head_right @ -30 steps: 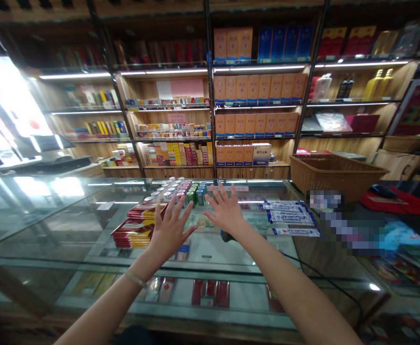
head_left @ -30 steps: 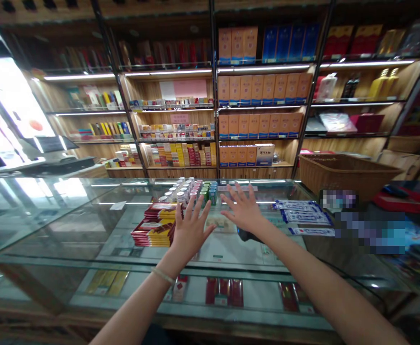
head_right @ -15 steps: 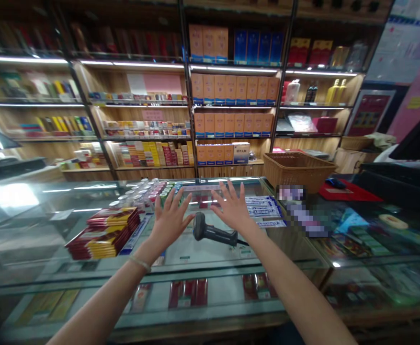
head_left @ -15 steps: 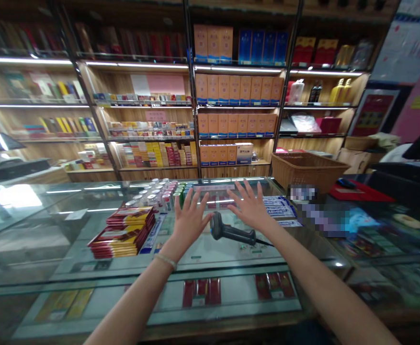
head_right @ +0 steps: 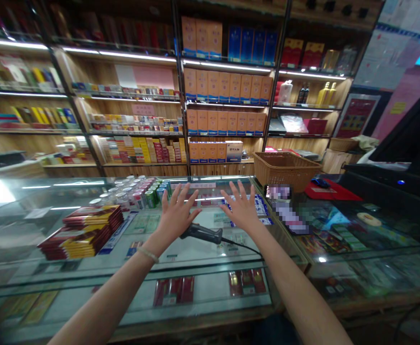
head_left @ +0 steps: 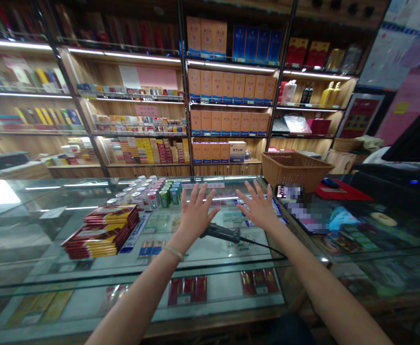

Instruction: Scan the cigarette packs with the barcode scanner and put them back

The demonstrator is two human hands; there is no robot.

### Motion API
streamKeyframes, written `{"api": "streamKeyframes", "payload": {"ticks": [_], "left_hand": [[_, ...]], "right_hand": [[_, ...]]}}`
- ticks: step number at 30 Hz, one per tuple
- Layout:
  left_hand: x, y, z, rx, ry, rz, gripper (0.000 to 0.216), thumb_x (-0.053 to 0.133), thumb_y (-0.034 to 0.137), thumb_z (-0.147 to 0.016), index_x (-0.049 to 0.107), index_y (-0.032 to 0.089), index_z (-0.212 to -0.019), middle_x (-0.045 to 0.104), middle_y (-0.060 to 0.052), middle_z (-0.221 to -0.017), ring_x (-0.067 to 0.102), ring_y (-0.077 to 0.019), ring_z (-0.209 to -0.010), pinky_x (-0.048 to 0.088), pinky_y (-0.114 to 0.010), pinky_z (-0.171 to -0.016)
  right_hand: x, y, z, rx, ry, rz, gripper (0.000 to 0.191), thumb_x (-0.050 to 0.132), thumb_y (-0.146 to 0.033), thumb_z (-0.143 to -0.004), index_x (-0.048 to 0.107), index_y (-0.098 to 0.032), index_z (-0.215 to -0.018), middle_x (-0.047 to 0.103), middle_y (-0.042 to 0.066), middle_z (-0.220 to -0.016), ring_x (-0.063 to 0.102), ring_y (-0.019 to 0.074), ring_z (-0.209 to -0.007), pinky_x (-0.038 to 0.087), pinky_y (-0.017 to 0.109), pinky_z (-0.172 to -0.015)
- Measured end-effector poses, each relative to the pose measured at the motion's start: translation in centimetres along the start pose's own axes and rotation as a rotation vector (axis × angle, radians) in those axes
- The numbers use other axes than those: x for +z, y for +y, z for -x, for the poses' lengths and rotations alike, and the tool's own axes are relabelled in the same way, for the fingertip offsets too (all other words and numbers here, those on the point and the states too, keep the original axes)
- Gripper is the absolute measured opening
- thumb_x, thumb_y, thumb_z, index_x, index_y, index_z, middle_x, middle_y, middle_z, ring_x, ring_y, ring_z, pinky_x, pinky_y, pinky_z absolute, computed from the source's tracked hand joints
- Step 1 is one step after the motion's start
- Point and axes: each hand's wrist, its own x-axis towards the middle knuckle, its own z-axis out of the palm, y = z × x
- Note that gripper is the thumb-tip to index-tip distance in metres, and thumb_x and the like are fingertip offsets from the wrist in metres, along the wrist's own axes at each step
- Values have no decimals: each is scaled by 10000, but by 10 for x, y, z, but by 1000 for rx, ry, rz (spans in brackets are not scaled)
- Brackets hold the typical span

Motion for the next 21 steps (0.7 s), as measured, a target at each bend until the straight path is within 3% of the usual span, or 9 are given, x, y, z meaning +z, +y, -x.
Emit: {"api": "streamKeyframes", "payload": {"ticks": [13,21], "left_hand": [[8,65,-35,116,-39,104,590,510,554,-983,517,270,-1499,337,-99,-1676,246,-350,-1564,117,-666,-1261],[22,84,-39,147,-59,130,569,523,538,-979,532,276,-1484,353,-102,-1669,250,-343,-1562,130,-664,-1260]], "right_hand": [[-17,55,32,55,-2,92,503,470,-549,-1021,536,-361,-1482,355,92,-1665,210,345,-1556,49,681,-1214],[-13,73,51,85,-16,117,483,525,-527,-997,573,-366,-1450,379,79,-1653,257,352,-1526,39,678,-1213]]}}
